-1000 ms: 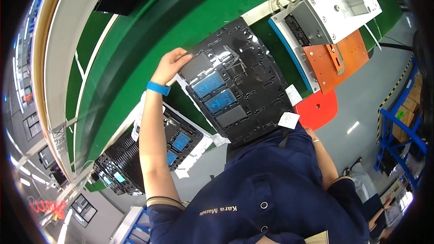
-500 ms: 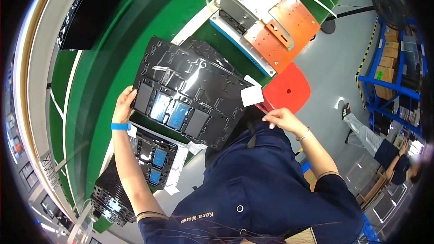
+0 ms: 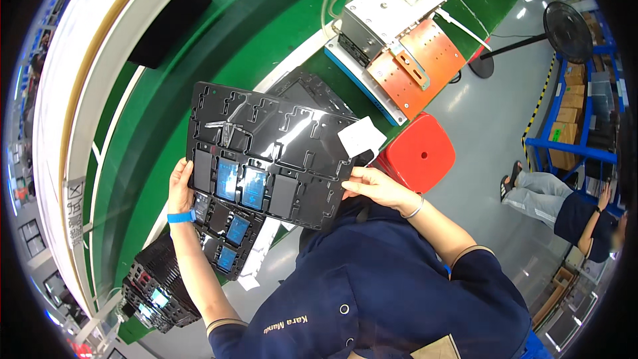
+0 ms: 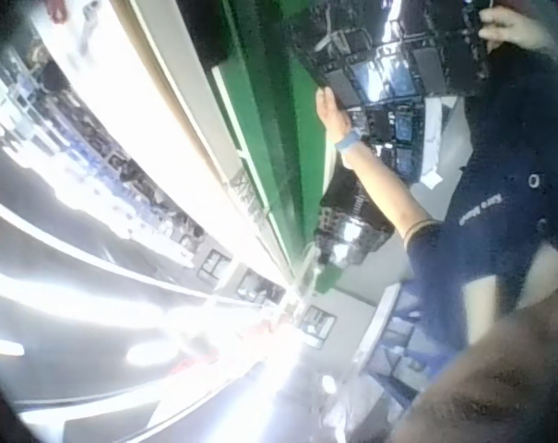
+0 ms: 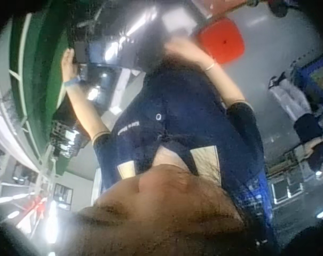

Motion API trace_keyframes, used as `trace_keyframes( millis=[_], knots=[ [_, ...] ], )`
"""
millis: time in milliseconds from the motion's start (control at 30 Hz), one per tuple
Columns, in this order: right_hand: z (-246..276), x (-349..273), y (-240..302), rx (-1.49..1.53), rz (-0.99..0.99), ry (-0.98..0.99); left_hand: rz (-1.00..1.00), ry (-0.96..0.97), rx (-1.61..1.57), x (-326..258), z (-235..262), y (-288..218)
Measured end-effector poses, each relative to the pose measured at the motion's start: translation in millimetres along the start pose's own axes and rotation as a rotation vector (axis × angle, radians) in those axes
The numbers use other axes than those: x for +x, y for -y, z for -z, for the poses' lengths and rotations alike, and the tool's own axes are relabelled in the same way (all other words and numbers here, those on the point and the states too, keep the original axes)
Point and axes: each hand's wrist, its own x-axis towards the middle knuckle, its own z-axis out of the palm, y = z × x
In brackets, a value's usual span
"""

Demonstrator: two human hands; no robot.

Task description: The person organizes plastic trays containing batteries on the table, places a battery into a machine fixture, and adjusts the fixture using an allen wrench.

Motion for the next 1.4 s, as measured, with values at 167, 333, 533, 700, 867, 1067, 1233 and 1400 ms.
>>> trace_keyframes(
  millis=[167,333,533,700,867,1067,1233,1400],
  knots=[
    [-16.9,12.2,13.5,-0.096,0.000,0.048,-0.074,-0.119,-0.028,-41.9,19.3,-4.6],
    [-30.1,23.4,26.3,-0.121,-0.079,0.109,-0.112,-0.227,-0.011,-80.8,32.7,-5.2],
    [-44.5,35.4,11.5,-0.187,-0.084,0.104,-0.220,-0.491,0.081,-114.5,33.8,0.5],
    [-83.4,55.6,-13.6,-0.260,-0.224,0.363,-0.192,-0.601,0.063,-164.9,117.1,32.6],
    [-116.8,64.5,-42.1,-0.201,-0.333,0.698,-0.181,-0.744,0.098,-222.6,150.1,44.9],
    [-130.0,64.5,-39.1,-0.237,-0.496,0.753,-0.180,-0.801,0.059,-250.1,159.3,50.2],
    [-106.6,55.2,-25.4,-0.254,-0.592,0.456,-0.129,-0.639,0.270,-180.5,107.6,13.2],
    [-51.5,30.3,-26.2,-0.105,-0.544,0.099,-0.200,-0.365,0.501,-73.0,22.6,-24.3]
  ],
)
